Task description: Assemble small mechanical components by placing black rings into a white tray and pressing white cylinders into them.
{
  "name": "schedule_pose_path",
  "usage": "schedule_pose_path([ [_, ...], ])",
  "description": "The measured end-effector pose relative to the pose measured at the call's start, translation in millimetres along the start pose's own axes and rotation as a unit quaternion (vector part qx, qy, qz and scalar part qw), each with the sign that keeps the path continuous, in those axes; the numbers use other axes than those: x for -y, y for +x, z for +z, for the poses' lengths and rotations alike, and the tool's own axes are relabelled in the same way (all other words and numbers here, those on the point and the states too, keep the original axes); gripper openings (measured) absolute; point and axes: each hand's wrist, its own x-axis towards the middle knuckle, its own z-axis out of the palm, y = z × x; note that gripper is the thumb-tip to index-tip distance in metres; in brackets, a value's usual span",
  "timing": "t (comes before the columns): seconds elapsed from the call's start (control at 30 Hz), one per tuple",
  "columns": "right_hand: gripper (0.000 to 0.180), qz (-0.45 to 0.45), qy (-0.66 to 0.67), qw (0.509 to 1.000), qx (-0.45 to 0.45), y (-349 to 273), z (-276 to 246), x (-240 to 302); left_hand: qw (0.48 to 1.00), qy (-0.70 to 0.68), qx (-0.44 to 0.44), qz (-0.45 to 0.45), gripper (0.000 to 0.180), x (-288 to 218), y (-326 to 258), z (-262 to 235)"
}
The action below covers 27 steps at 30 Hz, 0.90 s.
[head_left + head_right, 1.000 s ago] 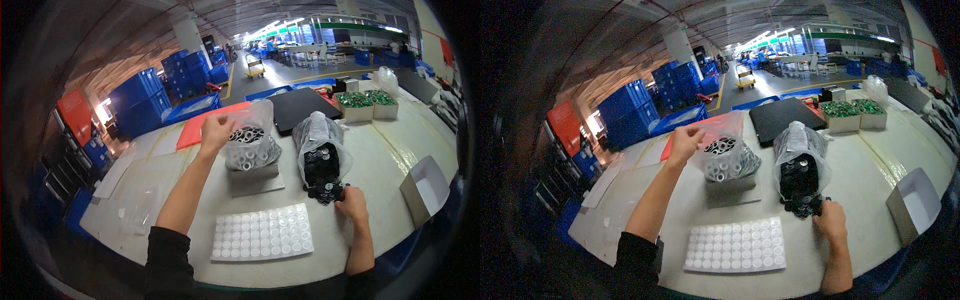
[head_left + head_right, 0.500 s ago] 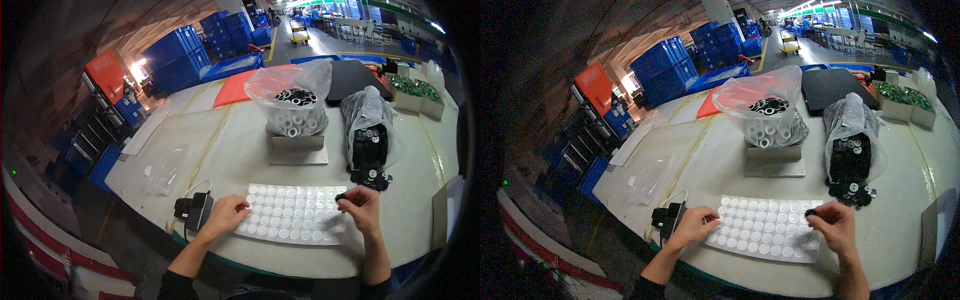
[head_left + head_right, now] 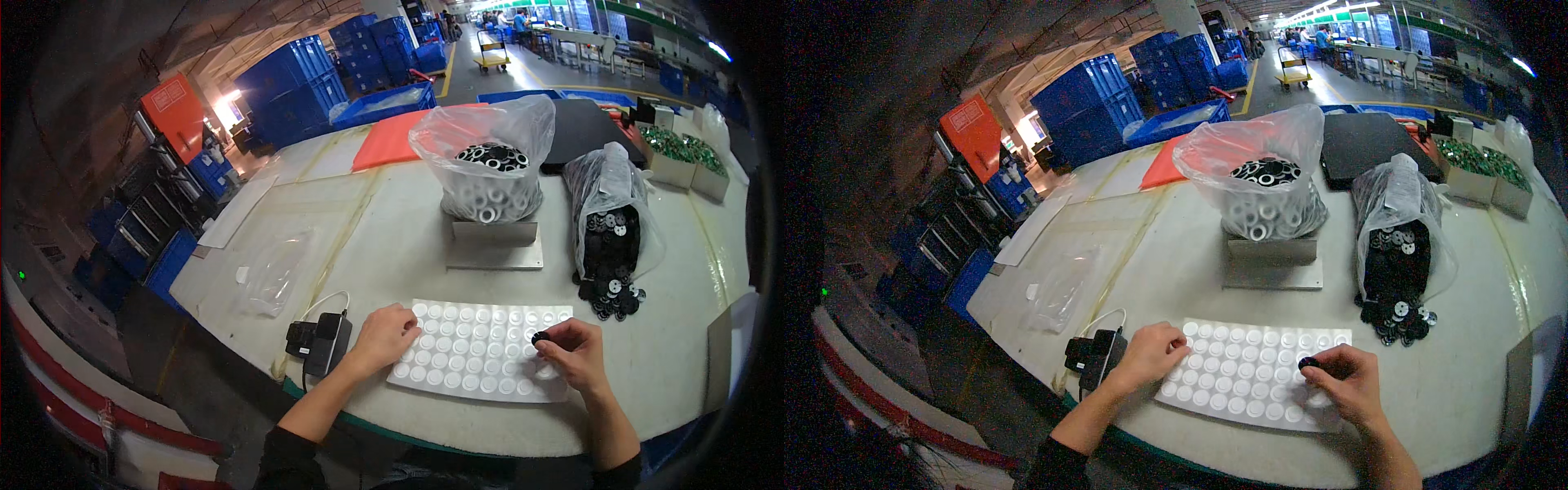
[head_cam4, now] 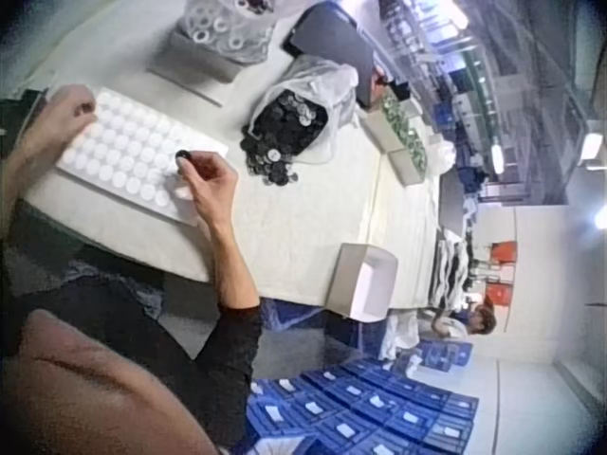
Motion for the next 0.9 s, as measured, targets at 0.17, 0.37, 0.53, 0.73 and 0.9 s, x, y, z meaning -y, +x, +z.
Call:
schedule_pose_path([
  [0.17, 0.014, 0.025, -0.007, 1.000, 0.003, 0, 6, 4, 0.960, 0.240, -0.054, 0.132, 0.013, -9, 0, 10],
  [0.37, 0.011, 0.026, -0.012, 0.999, -0.045, 2, 4, 4, 0.963, -0.209, -0.031, -0.168, 0.009, -8, 1, -19],
  [0.53, 0.012, 0.025, -0.039, 0.998, -0.049, -4, 2, 11, 0.872, -0.473, -0.087, -0.092, 0.009, -34, -2, -14],
  [0.73, 0.019, 0.104, 0.065, 0.992, -0.015, -2, 8, 5, 0.819, -0.568, -0.080, -0.002, 0.012, -100, 4, 18],
  [0.9, 0.021, 0.083, 0.070, 0.994, -0.013, -5, 12, 3, 0.853, -0.521, -0.037, 0.009, 0.012, -112, 14, 67],
])
